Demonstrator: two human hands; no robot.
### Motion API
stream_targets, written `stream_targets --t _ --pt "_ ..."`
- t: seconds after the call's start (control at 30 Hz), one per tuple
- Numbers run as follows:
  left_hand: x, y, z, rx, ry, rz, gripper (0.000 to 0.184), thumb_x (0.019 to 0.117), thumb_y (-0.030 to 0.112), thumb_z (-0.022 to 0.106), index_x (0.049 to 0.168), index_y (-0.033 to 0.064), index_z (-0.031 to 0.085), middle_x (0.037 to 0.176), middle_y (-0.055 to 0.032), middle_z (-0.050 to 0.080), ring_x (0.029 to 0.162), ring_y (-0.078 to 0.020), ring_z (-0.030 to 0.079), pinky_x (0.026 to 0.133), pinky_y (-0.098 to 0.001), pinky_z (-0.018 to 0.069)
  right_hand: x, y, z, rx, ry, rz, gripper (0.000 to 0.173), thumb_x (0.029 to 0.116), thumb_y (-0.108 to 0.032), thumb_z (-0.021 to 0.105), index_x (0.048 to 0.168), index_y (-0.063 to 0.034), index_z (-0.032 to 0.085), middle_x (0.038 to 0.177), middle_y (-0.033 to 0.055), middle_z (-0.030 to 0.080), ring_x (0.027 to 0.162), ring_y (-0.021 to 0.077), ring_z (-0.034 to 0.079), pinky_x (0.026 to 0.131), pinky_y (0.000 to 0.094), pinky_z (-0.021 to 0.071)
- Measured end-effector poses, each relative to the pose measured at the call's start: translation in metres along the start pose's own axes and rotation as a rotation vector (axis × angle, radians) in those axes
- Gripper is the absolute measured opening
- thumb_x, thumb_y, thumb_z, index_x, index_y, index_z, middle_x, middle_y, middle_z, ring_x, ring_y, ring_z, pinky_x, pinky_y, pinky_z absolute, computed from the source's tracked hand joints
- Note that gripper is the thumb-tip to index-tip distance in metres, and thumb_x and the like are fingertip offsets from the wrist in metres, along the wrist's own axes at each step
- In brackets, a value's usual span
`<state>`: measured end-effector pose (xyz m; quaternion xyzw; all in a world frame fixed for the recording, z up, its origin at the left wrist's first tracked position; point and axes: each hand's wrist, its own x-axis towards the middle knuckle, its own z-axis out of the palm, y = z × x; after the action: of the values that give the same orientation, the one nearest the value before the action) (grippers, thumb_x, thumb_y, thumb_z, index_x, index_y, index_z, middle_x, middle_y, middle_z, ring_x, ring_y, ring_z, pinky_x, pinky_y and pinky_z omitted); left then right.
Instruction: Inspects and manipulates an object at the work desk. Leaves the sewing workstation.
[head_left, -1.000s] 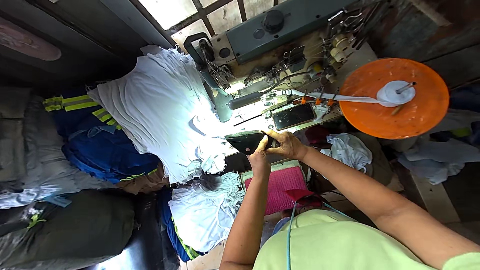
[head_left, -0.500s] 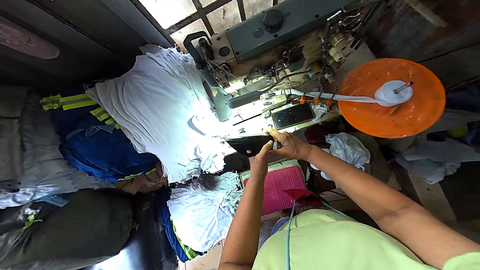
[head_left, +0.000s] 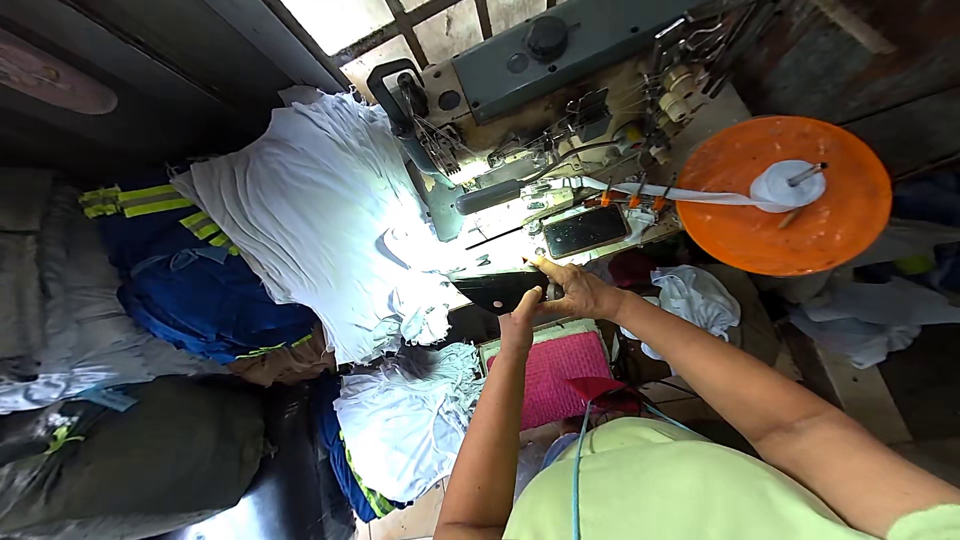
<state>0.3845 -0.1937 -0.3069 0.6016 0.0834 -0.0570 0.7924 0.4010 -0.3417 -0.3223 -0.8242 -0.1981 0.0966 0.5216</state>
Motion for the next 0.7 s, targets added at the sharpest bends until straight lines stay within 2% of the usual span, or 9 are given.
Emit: stream_targets --t 0.1,0.23,0.33,0.43,0.6,0.7 --pt "-0.0005 0.0006 -0.0010 0.013 -0.003 -0.003 0.015 0.0822 -0.003 0.054 0.092 0.0059 0.061 0.076 0.0057 0.068 0.075 -0.0017 0.067 0.076 -0.0238 0.0575 -0.0001 -0.0012 0.0000 0.006 -0.012 0.011 0.084 0.0885 -0.051 0.071 0.144 0.0078 0.049 0.085 0.0135 0.067 0.072 0.0143 0.058 0.069 0.0321 0.0498" --pt "0.0026 -0.0014 -0.0023 0.014 0.023 0.005 0.014 0.0847 -0.004 0.053 0.093 0.0054 0.060 0.075 0.0050 0.067 0.073 -0.0027 0.067 0.073 -0.0242 0.0577 0.0016 0.0012 0.0016 0.052 0.000 0.004 0.078 0.0890 -0.047 0.071 0.145 0.0029 0.050 0.090 0.0143 0.070 0.076 0.0163 0.065 0.072 0.0352 0.0533" --pt "0.0014 -0.0015 -0.0017 0.020 0.023 0.020 0.015 0.0835 -0.004 0.054 0.092 0.0062 0.061 0.074 0.0057 0.068 0.073 -0.0018 0.067 0.074 -0.0238 0.0577 0.0015 -0.0018 -0.0016 0.029 -0.028 0.006 0.079 0.0894 -0.047 0.071 0.146 0.0035 0.049 0.088 0.0143 0.069 0.074 0.0167 0.063 0.071 0.0354 0.0525" --pt "0.0001 -0.0001 -0.0022 0.040 -0.007 0.017 0.014 0.0823 -0.003 0.055 0.091 0.0058 0.061 0.075 0.0057 0.068 0.074 -0.0018 0.067 0.075 -0.0241 0.0577 0.0016 -0.0002 -0.0025 0.031 -0.046 -0.004 0.078 0.0905 -0.047 0.070 0.143 0.0073 0.050 0.084 0.0115 0.065 0.070 0.0118 0.057 0.068 0.0294 0.0491" --pt "0.0014 0.0010 -0.0028 0.040 -0.014 0.005 0.015 0.0799 -0.004 0.055 0.089 0.0063 0.061 0.073 0.0055 0.067 0.072 -0.0015 0.066 0.073 -0.0236 0.0573 0.0010 0.0002 -0.0007 0.072 -0.031 0.005 0.079 0.0897 -0.046 0.071 0.144 0.0074 0.048 0.094 0.0153 0.068 0.078 0.0130 0.061 0.074 0.0302 0.0509" --pt "0.0012 0.0035 -0.0008 0.040 0.000 -0.006 0.016 0.0799 -0.005 0.053 0.086 0.0082 0.060 0.071 0.0067 0.066 0.069 -0.0010 0.065 0.070 -0.0226 0.0566 -0.0006 0.0013 0.0044 0.045 0.035 -0.028 0.077 0.0892 -0.046 0.071 0.141 0.0075 0.051 0.088 0.0126 0.067 0.072 0.0111 0.057 0.068 0.0281 0.0486"
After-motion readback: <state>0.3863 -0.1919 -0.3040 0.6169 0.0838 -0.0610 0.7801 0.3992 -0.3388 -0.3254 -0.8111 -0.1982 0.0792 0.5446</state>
